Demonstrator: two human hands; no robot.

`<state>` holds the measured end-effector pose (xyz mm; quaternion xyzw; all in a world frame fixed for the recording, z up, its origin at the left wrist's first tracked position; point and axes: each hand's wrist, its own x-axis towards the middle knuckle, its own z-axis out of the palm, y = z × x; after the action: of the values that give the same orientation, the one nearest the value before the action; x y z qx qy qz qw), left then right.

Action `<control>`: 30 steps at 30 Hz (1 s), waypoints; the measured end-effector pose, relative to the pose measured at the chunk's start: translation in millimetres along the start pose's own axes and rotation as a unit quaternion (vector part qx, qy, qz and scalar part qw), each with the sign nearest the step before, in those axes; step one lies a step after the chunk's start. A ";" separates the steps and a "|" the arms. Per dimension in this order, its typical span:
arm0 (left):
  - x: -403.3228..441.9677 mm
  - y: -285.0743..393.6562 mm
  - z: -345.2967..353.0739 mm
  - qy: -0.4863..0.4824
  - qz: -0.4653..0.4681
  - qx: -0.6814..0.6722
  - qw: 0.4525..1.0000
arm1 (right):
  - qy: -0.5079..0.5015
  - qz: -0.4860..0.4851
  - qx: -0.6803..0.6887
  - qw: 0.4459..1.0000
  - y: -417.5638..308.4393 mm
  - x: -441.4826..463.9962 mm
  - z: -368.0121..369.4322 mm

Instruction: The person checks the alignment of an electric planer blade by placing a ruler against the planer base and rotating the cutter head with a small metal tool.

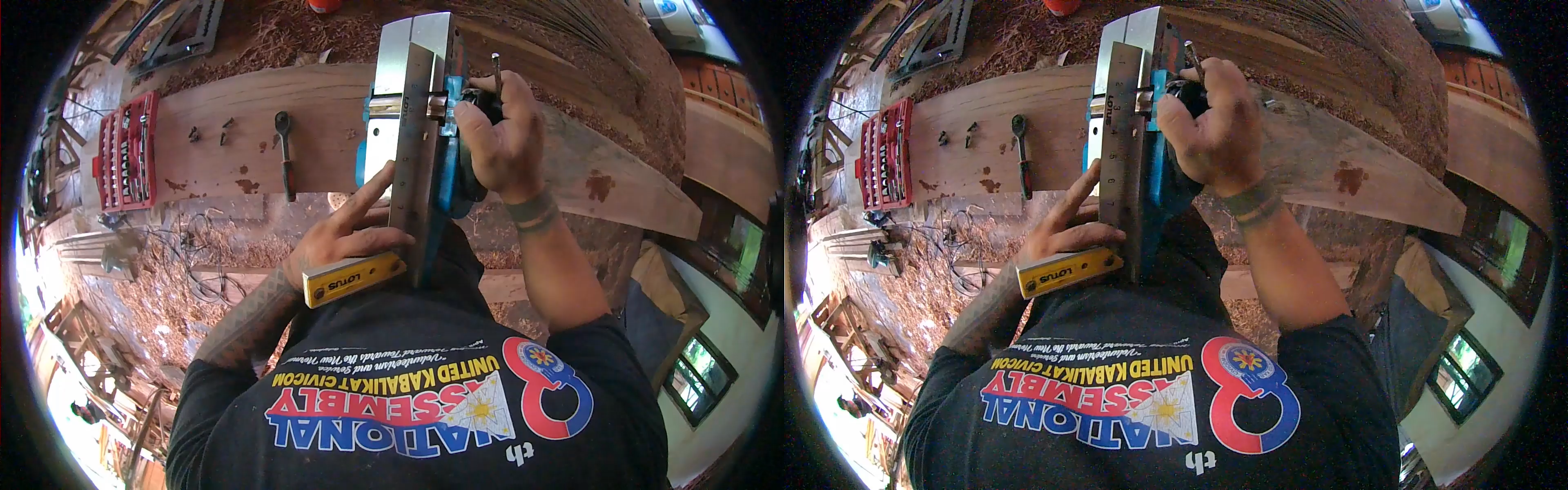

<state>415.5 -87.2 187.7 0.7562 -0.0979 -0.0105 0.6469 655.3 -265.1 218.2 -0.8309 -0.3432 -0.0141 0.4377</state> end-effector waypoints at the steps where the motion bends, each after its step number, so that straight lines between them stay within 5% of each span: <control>1: -0.2 -0.8 0.1 0.000 0.001 0.000 1.000 | 0.004 0.003 0.001 1.000 0.2 0.1 1.1; 30: 0.9 -2.2 1.2 0.011 0.015 0.017 1.000 | 0.006 0.010 -0.013 1.000 1.1 1.1 1.7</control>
<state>416.5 -88.2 185.5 0.7657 -0.1025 0.0093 0.6349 656.3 -263.7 216.7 -0.8395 -0.3323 -0.0191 0.4294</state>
